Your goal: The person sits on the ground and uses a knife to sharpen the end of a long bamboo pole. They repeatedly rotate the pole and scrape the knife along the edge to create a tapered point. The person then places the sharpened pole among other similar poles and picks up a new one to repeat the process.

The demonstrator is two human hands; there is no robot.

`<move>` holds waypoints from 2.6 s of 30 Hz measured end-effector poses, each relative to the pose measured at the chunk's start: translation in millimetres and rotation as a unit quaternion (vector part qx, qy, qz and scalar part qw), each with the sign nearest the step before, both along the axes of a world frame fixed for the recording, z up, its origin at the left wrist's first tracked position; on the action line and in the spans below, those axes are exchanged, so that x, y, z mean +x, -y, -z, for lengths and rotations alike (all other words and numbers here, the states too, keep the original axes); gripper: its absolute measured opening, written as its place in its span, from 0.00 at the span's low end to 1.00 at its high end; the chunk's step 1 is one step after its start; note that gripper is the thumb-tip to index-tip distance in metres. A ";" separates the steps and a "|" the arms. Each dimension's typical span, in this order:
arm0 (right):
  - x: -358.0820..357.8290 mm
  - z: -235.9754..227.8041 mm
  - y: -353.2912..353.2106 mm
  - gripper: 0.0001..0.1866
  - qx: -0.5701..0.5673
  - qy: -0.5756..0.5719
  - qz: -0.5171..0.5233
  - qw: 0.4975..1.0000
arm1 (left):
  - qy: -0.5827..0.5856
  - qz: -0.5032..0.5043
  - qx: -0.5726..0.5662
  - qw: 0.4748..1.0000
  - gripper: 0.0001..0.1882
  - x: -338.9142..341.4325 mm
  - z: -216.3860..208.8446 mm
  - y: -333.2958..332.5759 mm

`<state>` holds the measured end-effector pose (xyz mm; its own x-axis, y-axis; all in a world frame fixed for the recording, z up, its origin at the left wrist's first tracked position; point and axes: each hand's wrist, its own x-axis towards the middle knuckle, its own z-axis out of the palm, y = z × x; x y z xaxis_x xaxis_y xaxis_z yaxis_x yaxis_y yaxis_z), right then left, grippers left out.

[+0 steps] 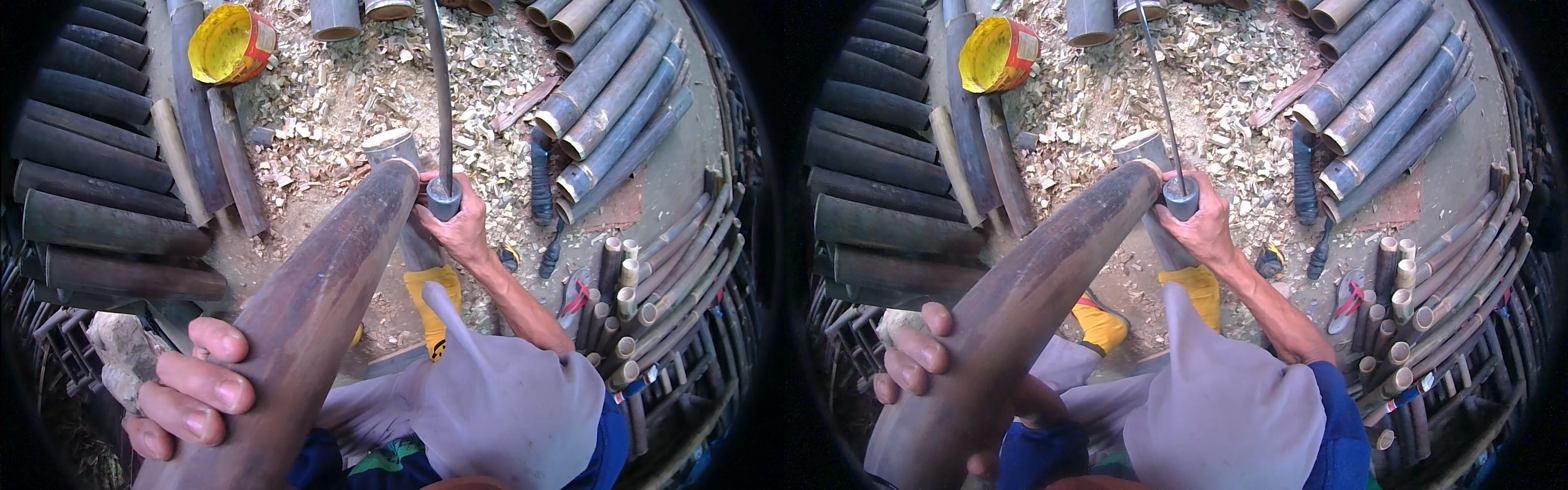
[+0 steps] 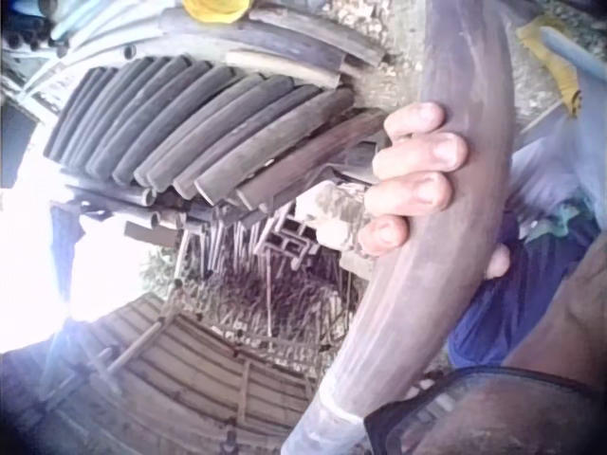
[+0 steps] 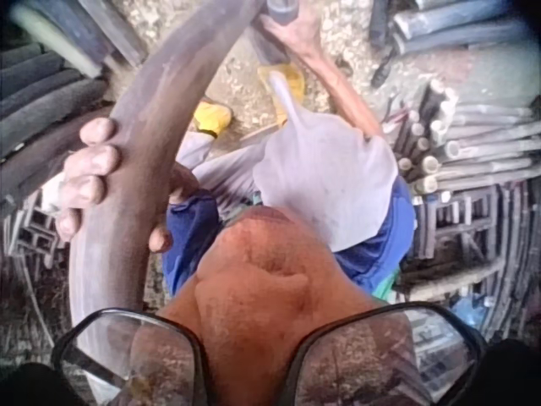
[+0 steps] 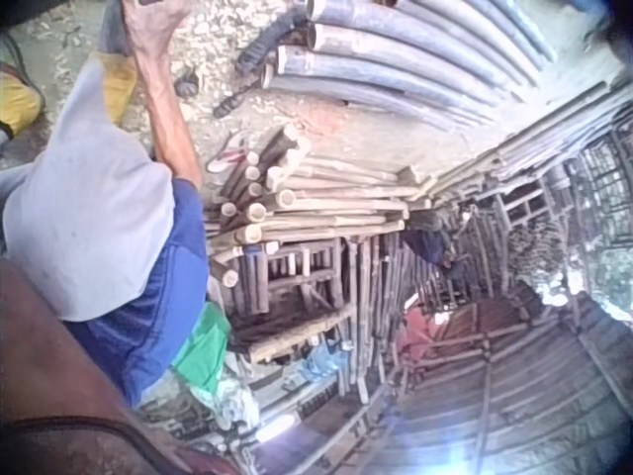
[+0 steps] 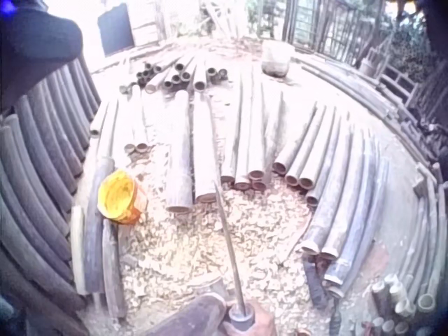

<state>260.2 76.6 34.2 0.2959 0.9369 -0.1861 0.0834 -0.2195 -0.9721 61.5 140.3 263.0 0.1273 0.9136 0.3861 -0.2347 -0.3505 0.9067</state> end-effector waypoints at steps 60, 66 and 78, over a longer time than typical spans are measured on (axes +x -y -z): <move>163.3 -37.5 109.9 0.15 -0.065 0.282 -0.020 0.957 | -0.106 -0.033 -0.216 0.970 0.29 85.3 133.6 -15.9; 96.2 -13.9 141.7 0.16 -0.168 0.135 0.156 0.964 | -0.173 0.122 -0.342 0.916 0.37 78.8 158.3 32.1; 97.3 -22.0 160.1 0.11 -0.144 0.072 0.262 0.952 | -0.350 0.280 -0.227 0.864 0.56 190.3 185.6 -32.1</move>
<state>357.5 -83.5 56.1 0.7503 0.5700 -0.3349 0.0162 -0.5223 -0.8526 251.7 172.4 77.4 0.6566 0.6694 -0.3476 0.4101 0.0699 0.9094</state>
